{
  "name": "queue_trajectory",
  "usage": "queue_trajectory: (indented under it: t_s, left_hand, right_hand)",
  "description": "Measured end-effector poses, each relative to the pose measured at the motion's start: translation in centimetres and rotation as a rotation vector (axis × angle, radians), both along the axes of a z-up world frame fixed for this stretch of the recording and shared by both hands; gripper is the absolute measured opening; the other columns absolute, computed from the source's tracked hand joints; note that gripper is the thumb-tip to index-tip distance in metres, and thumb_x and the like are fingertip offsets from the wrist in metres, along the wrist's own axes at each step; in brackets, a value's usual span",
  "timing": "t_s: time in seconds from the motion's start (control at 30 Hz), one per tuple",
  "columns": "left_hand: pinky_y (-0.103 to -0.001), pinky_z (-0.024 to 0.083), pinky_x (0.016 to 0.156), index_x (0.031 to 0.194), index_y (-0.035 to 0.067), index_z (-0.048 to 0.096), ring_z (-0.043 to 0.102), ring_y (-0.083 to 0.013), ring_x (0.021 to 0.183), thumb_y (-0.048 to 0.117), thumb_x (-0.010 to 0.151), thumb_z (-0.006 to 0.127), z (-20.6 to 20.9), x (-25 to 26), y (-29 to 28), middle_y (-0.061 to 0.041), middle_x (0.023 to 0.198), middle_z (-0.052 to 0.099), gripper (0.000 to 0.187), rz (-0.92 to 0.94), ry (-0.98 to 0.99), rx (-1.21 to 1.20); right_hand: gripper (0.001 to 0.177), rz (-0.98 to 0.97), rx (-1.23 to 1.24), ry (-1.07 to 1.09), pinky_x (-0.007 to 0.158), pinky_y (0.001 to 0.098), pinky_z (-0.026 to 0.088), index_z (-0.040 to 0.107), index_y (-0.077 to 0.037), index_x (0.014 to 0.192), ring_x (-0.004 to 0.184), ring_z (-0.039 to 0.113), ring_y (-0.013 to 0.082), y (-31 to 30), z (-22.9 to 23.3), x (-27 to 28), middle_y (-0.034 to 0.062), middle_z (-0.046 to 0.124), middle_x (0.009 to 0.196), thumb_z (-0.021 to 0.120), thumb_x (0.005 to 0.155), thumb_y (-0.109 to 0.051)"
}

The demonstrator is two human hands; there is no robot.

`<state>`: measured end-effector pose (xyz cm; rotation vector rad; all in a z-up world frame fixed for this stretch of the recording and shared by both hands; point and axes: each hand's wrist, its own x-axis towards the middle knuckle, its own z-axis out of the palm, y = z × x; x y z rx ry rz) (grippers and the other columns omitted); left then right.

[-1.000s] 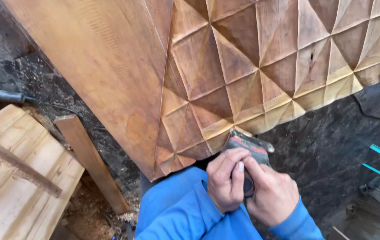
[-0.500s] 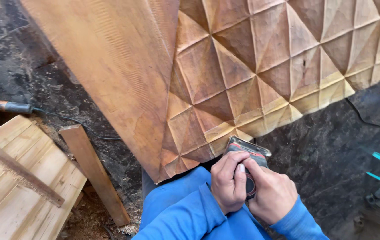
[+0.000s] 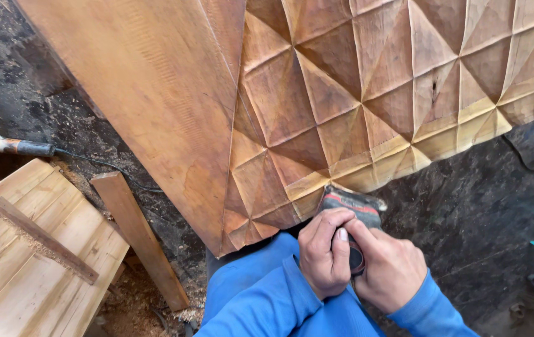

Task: The person uses a handheld electric sander to smooth the surface of a large wooden panel featuring a geometric triangular pattern. The person moves the sander across the wood, focusing on the edges and the patterned surface, while occasionally pausing to touch the wood with their hand.

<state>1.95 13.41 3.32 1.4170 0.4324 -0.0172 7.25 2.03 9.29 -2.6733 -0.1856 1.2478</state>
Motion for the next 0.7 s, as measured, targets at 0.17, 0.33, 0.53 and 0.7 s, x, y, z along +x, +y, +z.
queue_trajectory:
  t_s: [0.17, 0.33, 0.53, 0.7]
  left_hand:
    - [-0.042, 0.058, 0.091, 0.114, -0.003, 0.062, 0.071, -0.0393, 0.098, 0.003, 0.094, 0.052, 0.8, 0.4, -0.2, -0.021, 0.107, 0.07, 0.023, -0.034, -0.031, 0.055]
    - [-0.042, 0.059, 0.09, 0.114, -0.003, 0.062, 0.072, -0.038, 0.097, 0.004, 0.093, 0.051, 0.6, -0.5, -0.4, -0.022, 0.107, 0.07, 0.025, -0.051, -0.01, 0.067]
    - [-0.04, 0.06, 0.09, 0.114, -0.005, 0.063, 0.074, -0.0357, 0.097, 0.003, 0.095, 0.049, 0.2, -0.5, -1.9, -0.022, 0.106, 0.072, 0.025, -0.015, 0.037, 0.064]
    - [-0.04, 0.059, 0.092, 0.114, -0.005, 0.064, 0.075, -0.0363, 0.098, 0.003, 0.093, 0.048, 1.1, -1.0, -2.0, -0.022, 0.108, 0.072, 0.028, -0.016, 0.031, 0.094]
  right_hand:
    - [0.043, -0.019, 0.171, -0.076, 0.053, 0.0479, 0.056, 0.063, -0.017, 0.112, 0.065, 0.07, 0.0384, -0.7, 0.2, -0.1, 0.0096, 0.072, 0.081, 0.071, 0.07, -0.014]
    - [0.047, -0.009, 0.108, -0.048, 0.052, 0.0491, 0.054, 0.065, -0.022, 0.116, 0.061, 0.069, 0.0373, -1.1, -0.2, -1.1, 0.0082, 0.069, 0.073, 0.071, 0.07, -0.015]
    - [0.046, 0.04, 0.119, -0.032, 0.05, 0.0504, 0.052, 0.065, -0.021, 0.115, 0.059, 0.068, 0.0375, -2.5, -0.7, -0.3, 0.0082, 0.068, 0.074, 0.071, 0.07, -0.016]
    - [0.044, 0.005, 0.157, 0.007, 0.05, 0.05, 0.053, 0.065, -0.021, 0.113, 0.057, 0.069, 0.0366, -2.6, -0.4, -1.1, 0.008, 0.067, 0.077, 0.071, 0.069, -0.016]
